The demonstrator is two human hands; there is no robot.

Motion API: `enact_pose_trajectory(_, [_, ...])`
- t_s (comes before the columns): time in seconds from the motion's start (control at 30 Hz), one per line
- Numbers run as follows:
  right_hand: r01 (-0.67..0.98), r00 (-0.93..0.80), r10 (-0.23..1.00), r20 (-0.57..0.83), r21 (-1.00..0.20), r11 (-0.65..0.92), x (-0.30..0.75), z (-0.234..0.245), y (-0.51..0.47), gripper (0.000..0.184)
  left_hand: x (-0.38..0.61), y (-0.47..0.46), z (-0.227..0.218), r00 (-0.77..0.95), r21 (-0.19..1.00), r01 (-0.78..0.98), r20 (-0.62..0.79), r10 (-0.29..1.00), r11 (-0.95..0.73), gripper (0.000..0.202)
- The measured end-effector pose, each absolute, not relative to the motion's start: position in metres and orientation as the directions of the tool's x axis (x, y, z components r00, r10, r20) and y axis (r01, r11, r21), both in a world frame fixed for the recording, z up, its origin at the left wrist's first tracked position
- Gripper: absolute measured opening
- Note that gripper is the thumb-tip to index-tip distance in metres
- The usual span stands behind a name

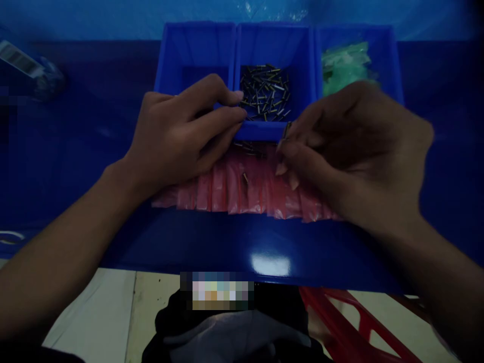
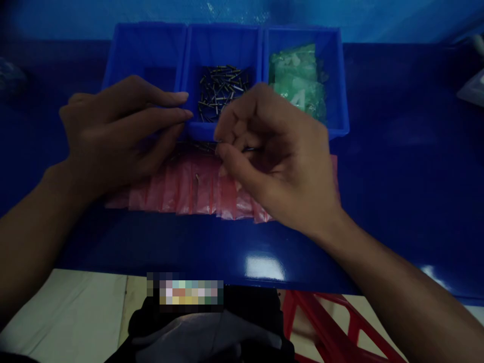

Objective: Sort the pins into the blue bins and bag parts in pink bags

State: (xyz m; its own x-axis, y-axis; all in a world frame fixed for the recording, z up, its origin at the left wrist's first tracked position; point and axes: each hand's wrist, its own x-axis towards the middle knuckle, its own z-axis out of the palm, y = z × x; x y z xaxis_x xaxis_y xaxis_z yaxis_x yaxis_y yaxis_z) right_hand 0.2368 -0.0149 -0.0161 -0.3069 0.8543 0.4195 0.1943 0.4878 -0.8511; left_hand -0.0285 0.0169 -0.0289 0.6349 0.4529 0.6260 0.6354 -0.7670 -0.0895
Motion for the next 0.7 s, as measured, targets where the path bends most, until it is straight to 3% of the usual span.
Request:
enact_pose_trajectory(0.07, [0.092,-0.287,0.876,0.388,-0.899,0.428,0.235,-0.014,-0.013,0.014,-0.028,0.016,-0.028,0.641,-0.097,0.648,0.606,0.472,-0.756,0.022])
enact_pose_trajectory(0.17, [0.015,-0.322,0.894,0.31,-0.943,0.332,0.236,-0.009,-0.013,0.044,-0.029,0.016,-0.028,0.645,-0.118,0.651,0.607,0.465,-0.749,0.021])
enact_pose_trajectory(0.23, [0.085,-0.327,0.888,0.323,-0.926,0.368,0.237,-0.008,-0.016,0.052,-0.029,0.017,-0.029,0.642,-0.125,0.651,0.617,0.456,-0.749,0.021])
enact_pose_trajectory(0.3, [0.26,-0.393,0.816,0.424,-0.8,0.541,0.24,-0.011,-0.018,0.046,-0.03,0.018,-0.029,0.655,-0.138,0.639,0.613,0.442,-0.756,0.022])
enact_pose_trajectory(0.37, [0.386,-0.59,0.652,0.476,-0.543,0.746,0.241,-0.018,-0.018,0.039,-0.03,0.018,-0.029,0.673,-0.155,0.622,0.608,0.423,-0.767,0.024])
enact_pose_trajectory(0.43, [0.404,-0.777,0.494,0.39,-0.291,0.867,0.239,-0.026,-0.017,0.04,-0.03,0.019,-0.029,0.67,-0.148,0.615,0.616,0.414,-0.774,0.024])
enact_pose_trajectory(0.47, [0.398,-0.823,0.453,0.344,-0.221,0.891,0.238,-0.03,-0.017,0.042,-0.03,0.019,-0.029,0.665,-0.14,0.614,0.621,0.414,-0.776,0.023])
enact_pose_trajectory(0.57, [0.385,-0.831,0.427,0.358,-0.185,0.904,0.234,-0.033,-0.016,0.038,-0.029,0.019,-0.029,0.653,-0.124,0.612,0.637,0.41,-0.781,0.021])
enact_pose_trajectory(0.7, [0.505,-0.698,0.566,0.439,-0.259,0.823,0.235,-0.026,-0.016,0.029,-0.029,0.019,-0.03,0.647,-0.129,0.624,0.638,0.418,-0.771,0.021])
